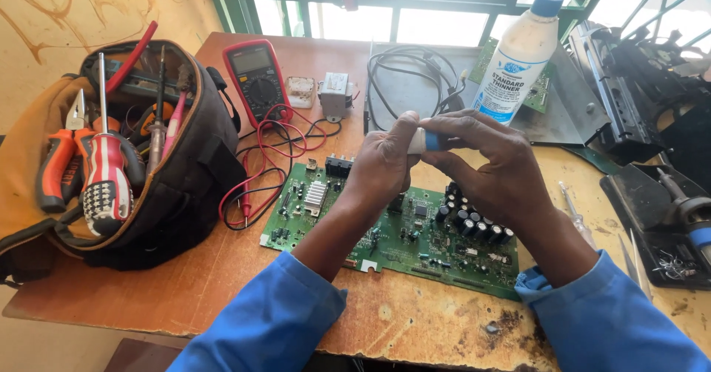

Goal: A person is repairing a circuit board by applying cleaning fluid and using a screwdriver to adjust or clean components on a workbench.

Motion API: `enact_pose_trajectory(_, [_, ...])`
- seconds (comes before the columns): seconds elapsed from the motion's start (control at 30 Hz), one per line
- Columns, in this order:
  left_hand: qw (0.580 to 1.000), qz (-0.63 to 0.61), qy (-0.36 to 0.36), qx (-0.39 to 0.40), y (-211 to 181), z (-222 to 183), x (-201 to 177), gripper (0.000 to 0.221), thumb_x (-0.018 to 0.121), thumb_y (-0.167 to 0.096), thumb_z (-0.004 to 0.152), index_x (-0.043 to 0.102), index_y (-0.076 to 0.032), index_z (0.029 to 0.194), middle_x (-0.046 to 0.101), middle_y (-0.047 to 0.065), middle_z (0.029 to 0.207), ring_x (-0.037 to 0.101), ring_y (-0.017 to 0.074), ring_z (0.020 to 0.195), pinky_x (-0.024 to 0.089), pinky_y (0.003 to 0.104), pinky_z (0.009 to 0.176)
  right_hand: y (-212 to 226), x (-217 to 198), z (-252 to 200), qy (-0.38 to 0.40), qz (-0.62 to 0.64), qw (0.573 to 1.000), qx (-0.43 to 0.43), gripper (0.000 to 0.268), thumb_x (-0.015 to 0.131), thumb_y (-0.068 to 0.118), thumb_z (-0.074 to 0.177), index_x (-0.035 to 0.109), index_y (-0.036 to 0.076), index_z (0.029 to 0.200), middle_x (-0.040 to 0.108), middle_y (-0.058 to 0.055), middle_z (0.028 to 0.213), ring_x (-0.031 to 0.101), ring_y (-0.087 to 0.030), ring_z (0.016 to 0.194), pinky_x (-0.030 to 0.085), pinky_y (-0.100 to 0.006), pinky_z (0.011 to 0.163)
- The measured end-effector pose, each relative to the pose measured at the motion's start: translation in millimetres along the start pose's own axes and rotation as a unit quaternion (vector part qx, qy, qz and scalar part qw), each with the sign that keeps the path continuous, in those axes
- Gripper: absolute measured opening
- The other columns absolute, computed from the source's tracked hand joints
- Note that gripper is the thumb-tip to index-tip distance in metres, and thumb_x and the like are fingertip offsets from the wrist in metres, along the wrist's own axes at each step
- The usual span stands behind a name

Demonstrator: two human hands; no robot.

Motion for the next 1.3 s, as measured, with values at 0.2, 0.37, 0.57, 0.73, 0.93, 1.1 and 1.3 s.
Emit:
enact_pose_trajectory(0.2, [0.98, -0.133, 0.061, -0.134, -7.6, -18.1, 11.1, 0.044, 0.055, -0.046, 0.096, 0.057, -0.012, 0.068, 0.034, -0.007, 0.051, 0.029, 0.002, 0.031, 0.022, 0.02, 0.027, 26.1, -0.1, 3.4, 0.008, -0.033, 0.997, -0.064, 0.023, 0.079, 0.004, 0.091, 0.077, 0.005, 0.114, 0.076, -0.017, 0.116, 0.075, -0.036, 0.105, 0.061, -0.048, 0.085])
enact_pose_trajectory(0.37, [0.997, -0.059, 0.012, -0.057, 6.4, -4.5, -1.9, 0.05, 0.052, -0.05, 0.098, 0.065, -0.008, 0.072, 0.045, 0.002, 0.056, 0.041, 0.0084, 0.043, 0.034, 0.026, 0.04, 7.9, -5.4, 3.0, -0.004, -0.026, 0.999, -0.037, 0.034, 0.085, 0.007, 0.086, 0.075, 0.006, 0.118, 0.075, -0.016, 0.115, 0.074, -0.033, 0.105, 0.061, -0.047, 0.087])
enact_pose_trajectory(0.57, [0.993, 0.096, -0.065, -0.005, -0.5, -4.0, -15.0, 0.061, 0.043, -0.055, 0.097, 0.078, -0.008, 0.082, 0.067, 0.015, 0.071, 0.063, 0.0232, 0.071, 0.053, 0.041, 0.075, 2.0, -0.9, -0.7, -0.024, -0.022, 0.999, -0.016, 0.033, 0.082, 0.007, 0.089, 0.075, 0.006, 0.122, 0.075, -0.015, 0.111, 0.076, -0.031, 0.101, 0.062, -0.046, 0.083])
enact_pose_trajectory(0.73, [0.973, 0.169, -0.134, 0.078, -38.4, -21.0, -17.2, 0.065, 0.037, -0.05, 0.098, 0.07, -0.007, 0.061, 0.057, 0.013, 0.046, 0.056, 0.0236, 0.046, 0.049, 0.039, 0.054, 13.9, 0.3, -3.9, -0.041, -0.051, 0.998, -0.02, 0.033, 0.084, 0.008, 0.089, 0.076, 0.007, 0.12, 0.076, -0.015, 0.113, 0.076, -0.031, 0.099, 0.062, -0.046, 0.084])
enact_pose_trajectory(0.93, [0.953, 0.178, -0.165, 0.179, -86.9, -48.9, -2.1, 0.059, 0.037, -0.04, 0.1, 0.069, -0.006, 0.064, 0.064, 0.016, 0.049, 0.064, 0.0298, 0.045, 0.05, 0.041, 0.05, 6.8, -4.0, -10.6, -0.079, -0.065, 0.994, 0.022, 0.029, 0.072, 0.029, 0.102, 0.077, 0.008, 0.122, 0.075, -0.009, 0.079, 0.077, -0.022, 0.083, 0.06, -0.038, 0.079])
enact_pose_trajectory(1.1, [0.909, 0.259, -0.138, 0.295, -95.5, -50.3, 0.7, 0.063, 0.031, -0.04, 0.106, 0.062, -0.008, 0.062, 0.059, 0.017, 0.045, 0.064, 0.0308, 0.04, 0.053, 0.039, 0.046, -9.3, 11.2, -11.5, -0.033, 0.024, 0.992, 0.121, 0.041, 0.053, 0.043, 0.107, 0.075, 0.009, 0.112, 0.065, -0.008, 0.054, 0.067, -0.015, 0.058, 0.055, -0.035, 0.067])
enact_pose_trajectory(1.3, [0.813, 0.411, -0.136, 0.39, -65.0, -41.2, 17.9, 0.06, 0.034, -0.056, 0.103, 0.055, -0.011, 0.069, 0.049, 0.009, 0.047, 0.062, 0.032, 0.045, 0.049, 0.043, 0.041, -57.0, 20.6, -29.2, 0.019, 0.156, 0.918, 0.365, 0.066, 0.042, 0.042, 0.112, 0.058, 0.002, 0.062, 0.046, -0.011, 0.042, 0.041, -0.016, 0.025, 0.035, -0.03, 0.025])
Point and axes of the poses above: each hand's wrist, its own z-axis towards the middle knuckle, its own x-axis out of the palm, y = z × x, the point moved 10 cm from there along z, towards the middle knuckle
